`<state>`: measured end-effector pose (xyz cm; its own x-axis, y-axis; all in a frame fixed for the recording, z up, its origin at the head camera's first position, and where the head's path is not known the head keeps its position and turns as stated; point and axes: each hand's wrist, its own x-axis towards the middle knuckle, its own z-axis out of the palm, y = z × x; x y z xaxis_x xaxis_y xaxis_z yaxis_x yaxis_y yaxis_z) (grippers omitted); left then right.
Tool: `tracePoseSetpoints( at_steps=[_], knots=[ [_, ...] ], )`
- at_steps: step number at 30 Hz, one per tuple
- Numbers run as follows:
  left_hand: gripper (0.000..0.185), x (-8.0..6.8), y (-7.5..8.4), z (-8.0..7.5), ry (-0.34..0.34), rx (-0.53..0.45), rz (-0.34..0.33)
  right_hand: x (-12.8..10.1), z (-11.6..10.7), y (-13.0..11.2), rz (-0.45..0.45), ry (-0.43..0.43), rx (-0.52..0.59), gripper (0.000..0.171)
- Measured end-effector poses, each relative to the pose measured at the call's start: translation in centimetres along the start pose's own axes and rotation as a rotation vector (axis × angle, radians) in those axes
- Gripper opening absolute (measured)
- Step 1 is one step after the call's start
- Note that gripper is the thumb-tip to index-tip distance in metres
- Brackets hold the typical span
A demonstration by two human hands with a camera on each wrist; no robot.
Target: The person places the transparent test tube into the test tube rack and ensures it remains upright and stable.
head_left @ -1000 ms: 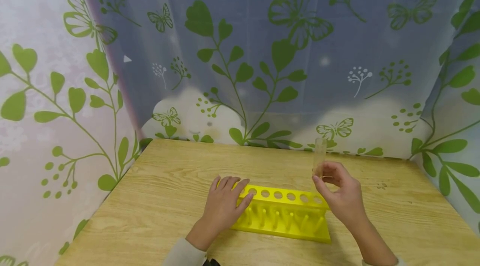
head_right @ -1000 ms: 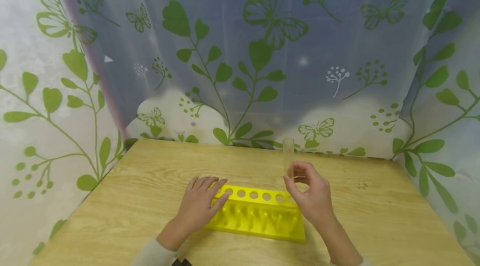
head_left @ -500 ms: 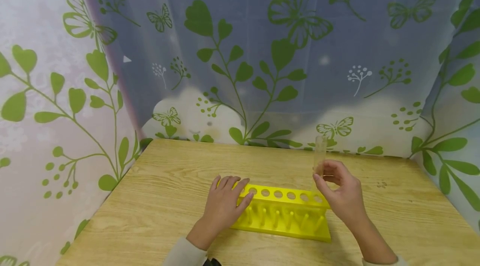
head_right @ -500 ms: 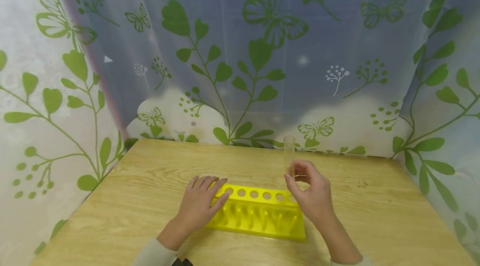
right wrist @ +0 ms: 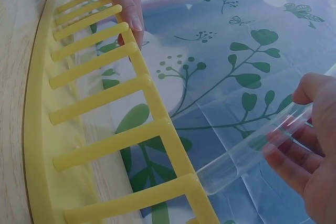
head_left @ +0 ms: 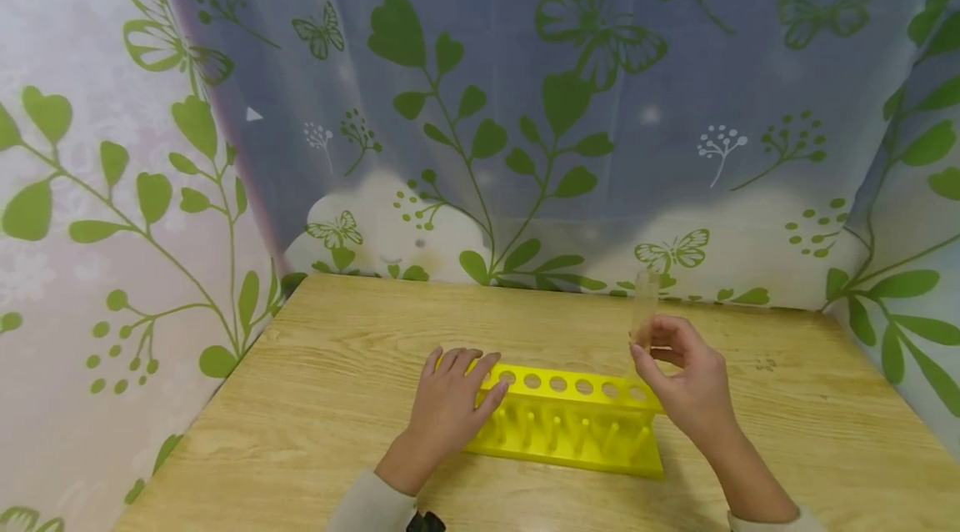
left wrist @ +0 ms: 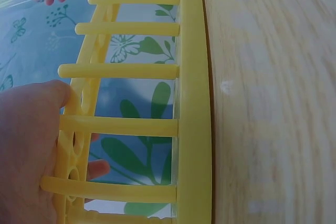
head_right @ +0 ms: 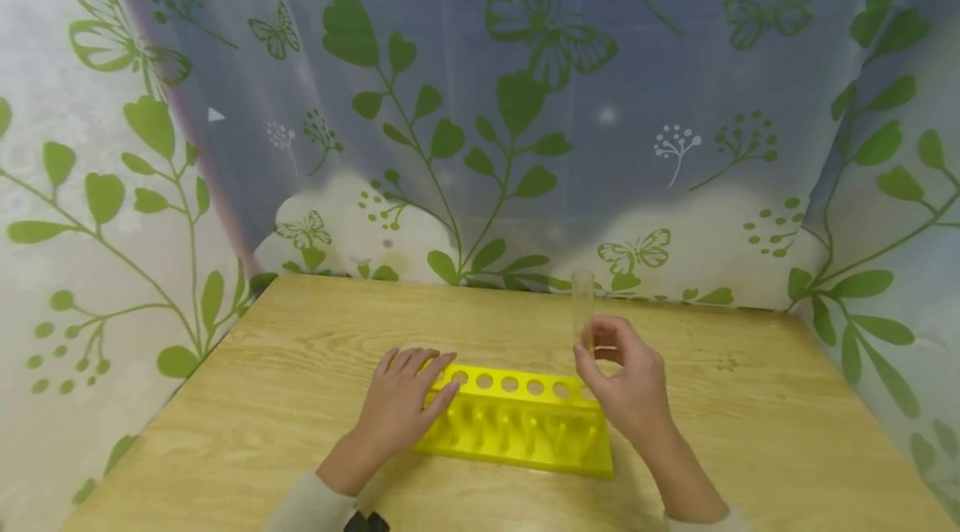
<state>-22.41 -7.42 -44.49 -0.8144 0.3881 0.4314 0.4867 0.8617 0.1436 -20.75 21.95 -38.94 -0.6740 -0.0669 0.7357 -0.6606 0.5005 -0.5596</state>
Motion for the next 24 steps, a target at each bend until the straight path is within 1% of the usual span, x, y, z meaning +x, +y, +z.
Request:
tracePoseSetpoints(
  at_steps=[5, 13, 18, 21, 24],
  knots=[
    [0.043, -0.01, 0.02, 0.07, -0.006, -0.001, -0.005, -0.02, -0.10, 0.00, 0.014, 0.005, 0.003, 0.028],
    [0.043, 0.02, 0.03, 0.12, -0.017, 0.001, -0.009, -0.06, -0.25, -0.05, 0.102, 0.050, 0.001, 0.028],
    [0.042, 0.02, 0.07, 0.10, -0.002, 0.008, -0.006, 0.15, -0.32, -0.45, 0.171, 0.093, -0.014, 0.019],
    [0.042, 0.03, 0.06, 0.13, 0.007, 0.010, -0.005, 0.23, -0.34, -0.53, 0.206, 0.097, -0.005, 0.015],
    [0.043, 0.05, 0.03, 0.18, 0.005, 0.010, -0.003, 0.21, -0.35, -0.38, 0.216, 0.094, 0.008, 0.012]
  ],
)
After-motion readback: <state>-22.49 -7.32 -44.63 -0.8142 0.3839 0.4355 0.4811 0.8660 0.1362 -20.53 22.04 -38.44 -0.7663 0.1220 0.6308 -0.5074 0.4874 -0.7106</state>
